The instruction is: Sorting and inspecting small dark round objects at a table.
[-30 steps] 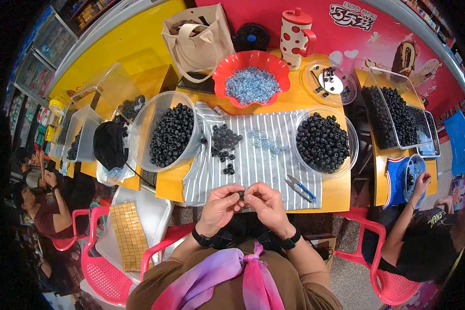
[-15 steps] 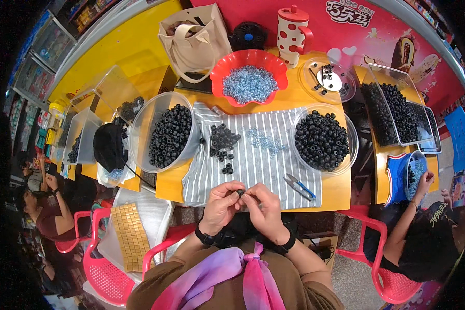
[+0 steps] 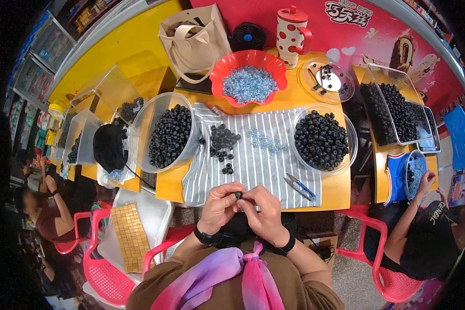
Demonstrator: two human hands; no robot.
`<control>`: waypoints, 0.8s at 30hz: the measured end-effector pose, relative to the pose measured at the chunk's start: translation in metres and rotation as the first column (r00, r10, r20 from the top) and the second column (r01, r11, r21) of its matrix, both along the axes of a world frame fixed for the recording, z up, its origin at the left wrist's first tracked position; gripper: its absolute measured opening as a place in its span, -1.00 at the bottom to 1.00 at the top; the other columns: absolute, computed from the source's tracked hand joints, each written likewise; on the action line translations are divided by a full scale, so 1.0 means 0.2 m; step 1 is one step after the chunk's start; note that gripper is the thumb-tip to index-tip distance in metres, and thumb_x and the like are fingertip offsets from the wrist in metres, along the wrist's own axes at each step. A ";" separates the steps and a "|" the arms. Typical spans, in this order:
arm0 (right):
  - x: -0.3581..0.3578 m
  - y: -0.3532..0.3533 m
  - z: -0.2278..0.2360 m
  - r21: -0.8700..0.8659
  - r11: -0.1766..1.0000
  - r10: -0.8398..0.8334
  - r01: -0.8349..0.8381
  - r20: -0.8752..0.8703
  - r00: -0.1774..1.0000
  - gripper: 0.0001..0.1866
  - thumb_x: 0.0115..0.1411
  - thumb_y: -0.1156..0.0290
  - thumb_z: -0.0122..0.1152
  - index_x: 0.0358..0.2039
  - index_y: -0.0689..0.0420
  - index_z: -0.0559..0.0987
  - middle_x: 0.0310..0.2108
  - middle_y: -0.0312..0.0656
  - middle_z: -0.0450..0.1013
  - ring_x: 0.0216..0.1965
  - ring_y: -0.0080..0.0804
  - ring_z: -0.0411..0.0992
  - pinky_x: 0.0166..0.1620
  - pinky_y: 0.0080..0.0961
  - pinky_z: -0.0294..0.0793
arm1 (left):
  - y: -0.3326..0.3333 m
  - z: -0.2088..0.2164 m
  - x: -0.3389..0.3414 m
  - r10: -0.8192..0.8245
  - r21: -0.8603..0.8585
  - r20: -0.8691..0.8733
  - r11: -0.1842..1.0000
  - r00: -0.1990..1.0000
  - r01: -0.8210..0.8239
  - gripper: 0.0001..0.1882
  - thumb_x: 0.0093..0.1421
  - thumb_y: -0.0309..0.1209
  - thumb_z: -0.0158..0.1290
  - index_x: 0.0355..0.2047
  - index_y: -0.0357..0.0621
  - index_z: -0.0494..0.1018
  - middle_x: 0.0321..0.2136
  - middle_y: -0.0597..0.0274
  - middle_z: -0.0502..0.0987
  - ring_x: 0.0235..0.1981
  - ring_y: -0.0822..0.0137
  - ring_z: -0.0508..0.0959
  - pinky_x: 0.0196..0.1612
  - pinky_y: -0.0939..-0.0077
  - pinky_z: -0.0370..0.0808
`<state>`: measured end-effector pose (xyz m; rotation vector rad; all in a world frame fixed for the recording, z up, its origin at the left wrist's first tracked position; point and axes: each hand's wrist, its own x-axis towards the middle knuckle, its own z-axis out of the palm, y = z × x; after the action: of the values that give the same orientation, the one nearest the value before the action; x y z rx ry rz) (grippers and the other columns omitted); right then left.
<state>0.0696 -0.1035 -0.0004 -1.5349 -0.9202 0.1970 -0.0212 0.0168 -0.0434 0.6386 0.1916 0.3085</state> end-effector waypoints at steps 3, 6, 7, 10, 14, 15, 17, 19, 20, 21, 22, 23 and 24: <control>0.01 0.01 -0.02 -0.001 0.999 -0.044 0.045 0.199 0.979 -0.85 -0.07 0.69 0.24 -0.45 0.24 0.48 -0.53 -0.14 0.38 -0.54 -0.22 0.39 -0.50 -0.40 0.34 | -0.01 0.00 -0.01 -0.008 -0.074 -0.045 0.997 0.999 0.004 -0.78 0.19 -0.55 0.07 -0.13 -0.29 0.50 -0.18 0.15 0.51 -0.45 0.48 0.51 -0.41 0.73 0.44; 0.00 0.01 -0.03 0.000 0.998 -0.066 0.070 0.328 0.942 -0.83 -0.11 0.67 0.26 -0.46 0.22 0.48 -0.53 -0.15 0.38 -0.53 -0.18 0.38 -0.48 -0.35 0.34 | -0.02 -0.04 -0.01 -0.015 -0.208 -0.064 0.978 0.998 0.001 -0.79 0.20 -0.53 0.08 -0.14 -0.29 0.50 -0.19 0.16 0.53 -0.44 0.48 0.51 -0.39 0.72 0.45; 0.00 0.01 -0.03 -0.007 0.997 -0.072 0.080 0.367 0.927 -0.82 -0.11 0.66 0.27 -0.47 0.21 0.48 -0.53 -0.15 0.38 -0.52 -0.18 0.38 -0.47 -0.34 0.34 | -0.03 -0.04 -0.01 -0.023 -0.233 -0.081 0.972 0.996 0.004 -0.78 0.20 -0.51 0.08 -0.14 -0.29 0.50 -0.20 0.17 0.53 -0.45 0.49 0.50 -0.39 0.71 0.44; 0.00 0.00 -0.04 -0.022 0.994 -0.082 0.103 0.450 0.889 -0.84 -0.10 0.64 0.28 -0.47 0.22 0.48 -0.53 -0.15 0.37 -0.53 -0.19 0.38 -0.47 -0.34 0.35 | -0.02 -0.04 -0.01 -0.055 -0.273 -0.086 0.962 0.995 0.029 -0.78 0.21 -0.49 0.08 -0.14 -0.29 0.49 -0.24 0.17 0.54 -0.48 0.50 0.48 -0.40 0.71 0.44; 0.01 0.00 -0.03 -0.009 0.995 -0.083 0.100 0.491 0.867 -0.82 -0.11 0.61 0.28 -0.43 0.24 0.50 -0.53 -0.15 0.37 -0.52 -0.20 0.39 -0.47 -0.35 0.35 | -0.01 -0.04 0.00 -0.090 -0.296 -0.047 0.952 0.995 0.072 -0.76 0.21 -0.50 0.07 -0.11 -0.30 0.48 -0.30 0.17 0.56 -0.53 0.51 0.46 -0.43 0.71 0.44; 0.01 0.01 -0.03 -0.020 0.992 -0.098 0.123 0.491 0.866 -0.79 -0.11 0.60 0.29 -0.39 0.25 0.51 -0.53 -0.15 0.36 -0.53 -0.20 0.38 -0.48 -0.36 0.34 | -0.01 -0.05 0.00 -0.090 -0.296 -0.046 0.953 0.995 0.072 -0.76 0.21 -0.50 0.07 -0.11 -0.30 0.48 -0.30 0.17 0.56 -0.53 0.51 0.46 -0.43 0.71 0.44; 0.00 0.00 -0.03 -0.031 0.989 -0.113 0.146 0.492 0.863 -0.75 -0.11 0.59 0.29 -0.35 0.27 0.52 -0.53 -0.15 0.35 -0.53 -0.20 0.38 -0.48 -0.36 0.34 | -0.02 -0.07 0.00 -0.067 -0.304 -0.045 0.951 0.997 0.050 -0.78 0.22 -0.50 0.06 -0.13 -0.31 0.48 -0.32 0.16 0.57 -0.53 0.51 0.48 -0.45 0.72 0.44; 0.01 0.00 -0.03 -0.109 0.986 -0.062 0.127 0.470 0.880 -0.67 -0.10 0.60 0.29 -0.24 0.28 0.52 -0.53 -0.12 0.39 -0.53 -0.17 0.39 -0.51 -0.34 0.33 | -0.02 -0.08 -0.01 -0.070 -0.295 -0.052 0.954 0.996 0.051 -0.75 0.21 -0.51 0.07 -0.09 -0.30 0.45 -0.30 0.15 0.57 -0.50 0.49 0.50 -0.43 0.72 0.46; 0.03 0.01 -0.03 -0.106 0.986 -0.061 0.126 0.473 0.879 -0.67 -0.10 0.60 0.29 -0.24 0.28 0.52 -0.53 -0.12 0.39 -0.53 -0.17 0.39 -0.51 -0.34 0.33 | -0.02 -0.08 -0.01 -0.074 -0.289 -0.062 0.956 0.995 0.053 -0.71 0.21 -0.51 0.07 -0.06 -0.29 0.43 -0.27 0.14 0.57 -0.47 0.48 0.53 -0.40 0.72 0.48; 0.02 0.00 -0.04 -0.140 0.983 -0.036 0.116 0.476 0.879 -0.64 -0.10 0.57 0.30 -0.21 0.28 0.52 -0.53 -0.14 0.36 -0.53 -0.20 0.38 -0.51 -0.36 0.33 | -0.01 -0.07 0.00 -0.074 -0.292 -0.064 0.955 0.995 0.052 -0.71 0.21 -0.51 0.07 -0.06 -0.29 0.43 -0.27 0.14 0.57 -0.47 0.48 0.53 -0.40 0.72 0.48; 0.02 0.00 -0.04 -0.174 0.979 -0.010 0.105 0.478 0.878 -0.61 -0.10 0.54 0.31 -0.18 0.28 0.51 -0.53 -0.15 0.33 -0.52 -0.22 0.38 -0.50 -0.38 0.33 | 0.00 -0.07 0.01 -0.102 -0.321 -0.004 0.942 0.995 0.096 -0.67 0.21 -0.52 0.07 -0.01 -0.28 0.39 -0.23 0.15 0.56 -0.40 0.47 0.54 -0.35 0.70 0.50; 0.03 -0.01 -0.03 -0.177 0.979 -0.008 0.104 0.475 0.880 -0.61 -0.10 0.54 0.31 -0.18 0.28 0.51 -0.53 -0.15 0.33 -0.52 -0.22 0.38 -0.50 -0.38 0.33 | 0.01 -0.06 0.02 -0.129 -0.348 0.058 0.927 0.990 0.141 -0.62 0.21 -0.53 0.06 0.04 -0.27 0.35 -0.20 0.16 0.55 -0.34 0.45 0.55 -0.30 0.67 0.52; 0.03 -0.01 -0.03 -0.216 0.973 0.035 0.077 0.472 0.881 -0.61 -0.07 0.53 0.29 -0.16 0.29 0.50 -0.52 -0.14 0.35 -0.52 -0.20 0.38 -0.51 -0.37 0.34 | 0.01 -0.06 0.02 -0.127 -0.350 0.055 0.927 0.990 0.138 -0.62 0.21 -0.53 0.06 0.04 -0.27 0.35 -0.20 0.16 0.55 -0.34 0.45 0.55 -0.30 0.67 0.52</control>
<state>0.0760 -0.1053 -0.0054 -1.8501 -1.3004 -0.1035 -0.0175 0.0194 -0.0551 0.2877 0.1672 0.1470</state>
